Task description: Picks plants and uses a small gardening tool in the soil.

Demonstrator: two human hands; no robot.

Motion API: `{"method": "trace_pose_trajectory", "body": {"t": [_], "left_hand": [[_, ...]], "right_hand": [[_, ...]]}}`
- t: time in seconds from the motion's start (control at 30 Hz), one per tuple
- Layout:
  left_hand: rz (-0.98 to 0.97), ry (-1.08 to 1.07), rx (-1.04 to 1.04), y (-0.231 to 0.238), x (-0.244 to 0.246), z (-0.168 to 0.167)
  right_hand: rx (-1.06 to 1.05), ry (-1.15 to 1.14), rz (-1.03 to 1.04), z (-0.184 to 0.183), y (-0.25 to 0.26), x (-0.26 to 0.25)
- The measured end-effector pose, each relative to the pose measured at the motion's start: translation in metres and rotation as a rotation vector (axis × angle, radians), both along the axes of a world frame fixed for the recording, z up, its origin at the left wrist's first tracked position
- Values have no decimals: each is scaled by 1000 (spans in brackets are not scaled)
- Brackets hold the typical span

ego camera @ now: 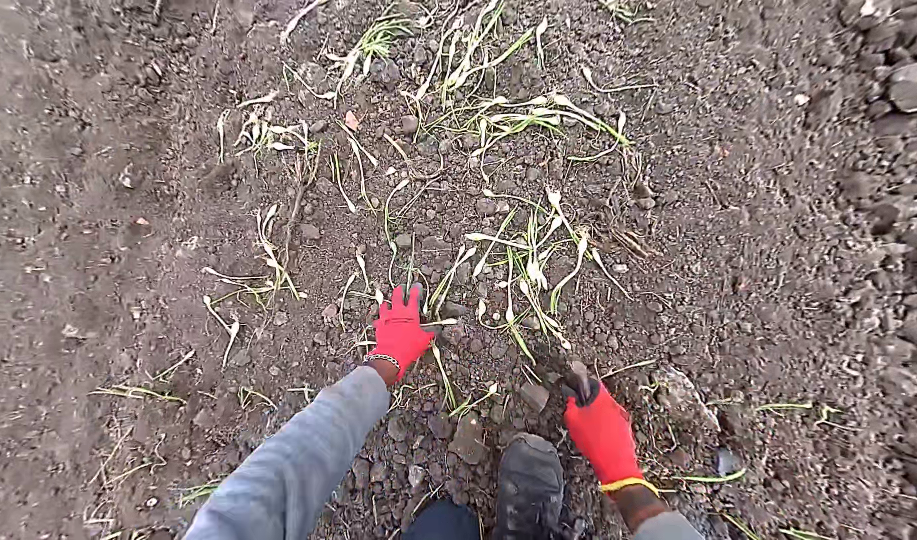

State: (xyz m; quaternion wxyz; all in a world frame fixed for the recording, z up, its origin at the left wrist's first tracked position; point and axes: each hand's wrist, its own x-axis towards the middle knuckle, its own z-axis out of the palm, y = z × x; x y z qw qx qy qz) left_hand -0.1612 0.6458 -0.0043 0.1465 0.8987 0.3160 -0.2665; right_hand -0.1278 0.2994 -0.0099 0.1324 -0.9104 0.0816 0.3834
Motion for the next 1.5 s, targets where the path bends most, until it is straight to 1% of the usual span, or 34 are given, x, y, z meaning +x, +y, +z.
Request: {"method": "trace_pose_trajectory", "body": {"t": [0.07, 0.1, 0.17, 0.23, 0.3, 0.33, 0.37, 0.43, 0.47, 0.5, 0.53, 0.57, 0.6, 0.63, 0.67, 0.7, 0.73, 0.8, 0.87, 0.97, 1.0, 1.03, 1.07, 1.1, 1.13, 1.2, 1.23, 1.27, 1.3, 1.37, 1.43, 1.5], "left_hand": [[3, -112, -43, 7, 1, -6], [-4, -128, -61, 11, 5, -6], [18, -160, -89, 25, 34, 11], [89, -313, -30, 51, 88, 55], [162, -476, 110, 83, 139, 109], [196, -495, 161, 94, 148, 133], [227, -491, 203, 97, 143, 150], [270, -503, 245, 82, 100, 164], [280, -478, 234, 60, 66, 156], [297, -411, 194, 30, 27, 135], [332, -296, 113, -1, -13, 103], [397, -112, -10, -29, -45, 68], [461, 54, -124, -53, -66, 38], [503, 143, -194, -71, -74, 14], [535, 158, -216, -85, -72, -3], [556, 142, -209, -93, -65, -13], [544, 139, -202, -96, -57, -16], [451, 105, -204, -86, -47, -12], [382, -66, -216, -66, -50, 4], [342, -414, -231, -50, -66, 33], [324, -482, -247, -52, -69, 39], [303, -501, -282, -59, -74, 41], [265, -477, -327, -70, -81, 40], [213, -401, -374, -85, -87, 38], [149, -291, -409, -102, -91, 32], [45, 0, -431, -129, -85, 19], [13, 118, -420, -141, -81, 13], [-3, 192, -408, -149, -77, 8], [-8, 222, -395, -154, -75, 5], [-1, 194, -378, -155, -74, 1], [30, 96, -391, -146, -75, 4], [94, -61, -392, -130, -79, 14]], "right_hand": [[-1, 11, -12, -1, -1, -1], [-3, 17, -7, -1, -2, -4], [13, 12, -2, -1, -5, -6], [29, -11, -10, -3, -5, -5], [34, -33, -7, -8, -4, 1], [34, -35, -2, -8, -8, -3], [28, -32, 13, -7, -13, -6], [45, -32, 37, -11, -12, -3], [55, -28, 37, -10, -13, -3], [66, -25, 32, -10, -13, -3], [76, -26, 29, -12, -13, -2], [84, -20, 25, -11, -15, -2], [91, -13, 27, -10, -17, -4], [98, -9, 32, -10, -18, -3], [109, -15, 44, -12, -21, 0], [128, -31, 60, -13, -25, 1], [150, -51, 78, -13, -29, 1], [179, -64, 88, -14, -32, 2], [207, -89, 88, -15, -30, 3], [218, -94, 85, -13, -32, 3], [218, -87, 81, -12, -32, 5], [220, -75, 75, -12, -32, 7], [222, -56, 68, -12, -31, 8], [226, -34, 61, -10, -31, 8], [229, -20, 55, -7, -32, 7], [229, -30, 71, 2, -30, 12], [219, -40, 89, 13, -27, 13], [217, -53, 113, 28, -21, 17], [234, -68, 133, 46, -15, 23], [349, -100, 129, 95, -4, 42], [599, -165, 66, 156, 11, 62], [928, -252, 41, 213, 30, 76]]}}
